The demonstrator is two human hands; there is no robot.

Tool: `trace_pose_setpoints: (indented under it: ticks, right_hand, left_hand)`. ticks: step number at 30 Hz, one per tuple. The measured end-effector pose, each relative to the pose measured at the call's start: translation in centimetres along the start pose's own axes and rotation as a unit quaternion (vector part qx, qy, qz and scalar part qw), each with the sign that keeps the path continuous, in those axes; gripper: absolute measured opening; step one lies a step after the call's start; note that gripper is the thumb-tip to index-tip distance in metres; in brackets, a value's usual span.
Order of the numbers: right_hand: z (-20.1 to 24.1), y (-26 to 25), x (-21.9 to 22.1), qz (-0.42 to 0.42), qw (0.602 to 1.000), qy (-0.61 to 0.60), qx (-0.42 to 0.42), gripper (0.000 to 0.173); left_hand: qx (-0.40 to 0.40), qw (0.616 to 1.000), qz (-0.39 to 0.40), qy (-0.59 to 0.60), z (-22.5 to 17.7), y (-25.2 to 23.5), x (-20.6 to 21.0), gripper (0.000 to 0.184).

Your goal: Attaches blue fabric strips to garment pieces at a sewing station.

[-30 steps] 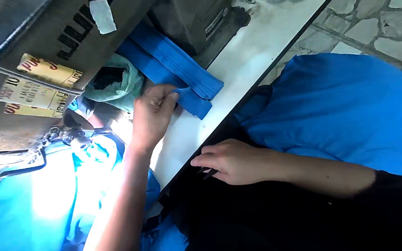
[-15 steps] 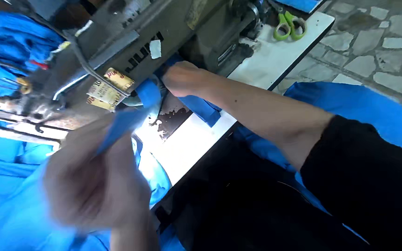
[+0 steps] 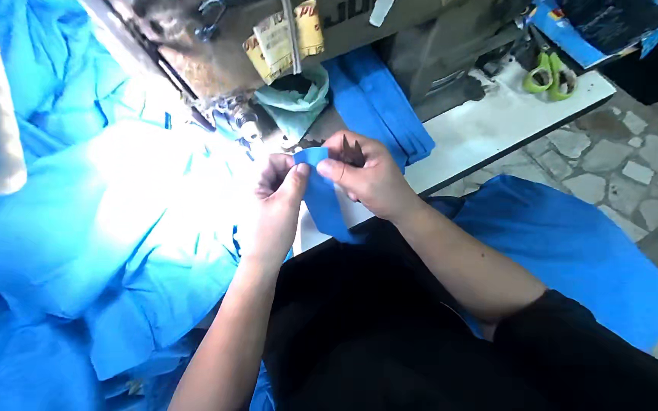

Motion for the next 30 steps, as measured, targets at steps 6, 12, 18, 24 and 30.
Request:
trace_pose_setpoints:
  ticks: [6,12,18,24,30]
  right_hand:
    - [0.2,0.0,0.8,-0.099,0.98,0.165,-0.057,0.002]
    - [0.6,0.6,1.2,-0.108,0.969,0.216,-0.053,0.009]
    - [0.7,1.0,1.5,-0.112,0.973,0.19,-0.071,0.009]
    - [1.5,0.6,1.7,-0.063,0.987,0.118,-0.094,0.008]
    - [3.7,0.0,2.9,0.021,0.986,0.073,-0.147,0.009]
  left_hand:
    - [0.131,0.985,-0.035,-0.104,0.6,0.7,0.0,0.007]
    - [0.178,0.971,-0.05,-0.153,0.3,1.3,0.3,0.013]
    - [0.205,0.965,-0.041,-0.161,-0.1,2.0,0.2,0.018]
    - [0.122,0.991,0.059,-0.02,-0.2,2.7,-1.8,0.022]
    - [0.107,0.987,0.115,0.023,-1.4,2.4,-2.7,0.008]
Point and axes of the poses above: each hand's wrist, its own y-axis away from the middle knuckle, its own x-axis out of the palm, z = x × y, the point moved 5 cm from there along -y, towards the middle knuckle, and after that the axes turned 1 degree about y, right-handed, at the moved point
